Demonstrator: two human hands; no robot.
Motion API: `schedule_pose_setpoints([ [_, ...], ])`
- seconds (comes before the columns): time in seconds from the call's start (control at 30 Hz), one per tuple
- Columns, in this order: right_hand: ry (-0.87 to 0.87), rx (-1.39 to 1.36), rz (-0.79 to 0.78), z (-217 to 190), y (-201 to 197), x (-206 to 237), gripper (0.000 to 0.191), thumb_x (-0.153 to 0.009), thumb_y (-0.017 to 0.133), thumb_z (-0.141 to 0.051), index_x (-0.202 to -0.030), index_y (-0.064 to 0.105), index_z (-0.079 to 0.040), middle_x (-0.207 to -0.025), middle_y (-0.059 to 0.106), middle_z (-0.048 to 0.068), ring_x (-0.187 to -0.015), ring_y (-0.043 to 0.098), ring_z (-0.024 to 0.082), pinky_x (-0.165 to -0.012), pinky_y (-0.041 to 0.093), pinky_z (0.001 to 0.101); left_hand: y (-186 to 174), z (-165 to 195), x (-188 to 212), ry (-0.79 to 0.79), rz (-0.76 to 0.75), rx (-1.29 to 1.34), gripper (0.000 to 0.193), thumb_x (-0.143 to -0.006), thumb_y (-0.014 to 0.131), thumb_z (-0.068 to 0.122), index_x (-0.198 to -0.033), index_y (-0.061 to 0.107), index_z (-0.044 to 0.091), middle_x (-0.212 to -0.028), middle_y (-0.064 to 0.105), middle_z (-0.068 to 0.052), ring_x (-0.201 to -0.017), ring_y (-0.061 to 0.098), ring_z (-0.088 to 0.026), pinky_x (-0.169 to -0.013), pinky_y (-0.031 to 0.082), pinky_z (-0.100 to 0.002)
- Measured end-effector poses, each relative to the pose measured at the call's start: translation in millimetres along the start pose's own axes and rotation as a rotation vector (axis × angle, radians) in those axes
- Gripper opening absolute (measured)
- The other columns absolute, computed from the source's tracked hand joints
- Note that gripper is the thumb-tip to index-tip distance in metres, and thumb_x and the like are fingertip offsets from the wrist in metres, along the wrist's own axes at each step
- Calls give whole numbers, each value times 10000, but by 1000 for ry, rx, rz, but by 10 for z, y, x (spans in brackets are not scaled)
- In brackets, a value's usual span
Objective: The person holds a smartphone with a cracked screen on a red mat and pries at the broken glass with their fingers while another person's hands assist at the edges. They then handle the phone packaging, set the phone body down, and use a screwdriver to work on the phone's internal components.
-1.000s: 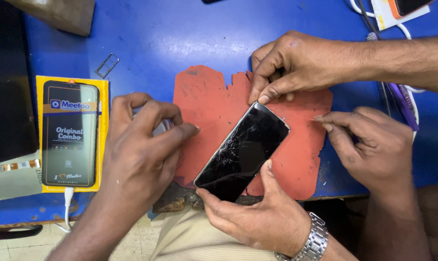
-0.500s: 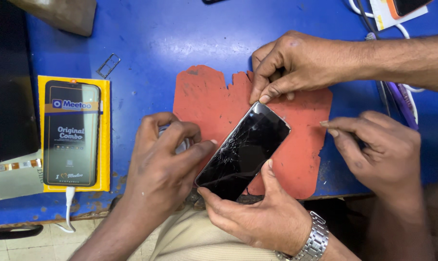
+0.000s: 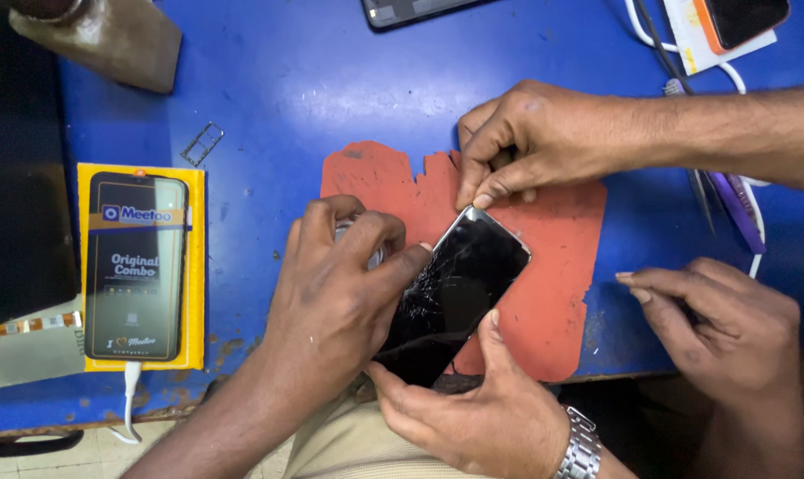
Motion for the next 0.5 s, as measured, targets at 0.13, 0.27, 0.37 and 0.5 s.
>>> schedule_pose_setpoints([
  [0.13, -179, 266, -24, -143, 43, 1, 1190, -293, 989, -35, -1362, 482, 88, -1332, 508, 154, -1264, 530, 260, -1014, 507, 287, -8, -9, 27, -17, -10, 30, 374, -727, 749, 35, -1092, 754, 117, -1077, 611, -41, -1065, 532, -341, -870, 454, -465],
  [0.27, -118, 290, -7, -148, 81, 4, 1142, -355, 984, -11, -1365, 462, 89, -1302, 489, 135, -1236, 527, 227, -965, 534, 265, -36, -4, 103, -15, -10, 46, 386, -720, 747, 30, -1098, 750, 108, -1074, 606, -43, -1057, 536, -338, -879, 459, -464],
  [0.37, -116, 296, -15, -176, 130, 27, 1108, -352, 974, -20, -1323, 450, 86, -1279, 480, 131, -1210, 522, 213, -877, 573, 262, -58, 4, 181, -17, -11, 55, 406, -703, 751, 27, -1100, 752, 109, -1075, 609, -37, -1058, 542, -327, -878, 458, -456],
  [0.5, -37, 194, 1, -139, 123, 29, 1070, -354, 944, -16, -1304, 459, 72, -1295, 478, 125, -1229, 509, 196, -750, 623, 289, -83, -1, 290, -31, -36, 51, 469, -653, 759, 29, -1116, 760, 109, -1057, 614, -23, -1051, 544, -322, -879, 464, -443],
])
Point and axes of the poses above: each hand's wrist, its own x-axis away from the middle knuckle, its own y-axis out of the palm, z = x × y, the point moved 7 cm from there along -x, towards the middle knuckle
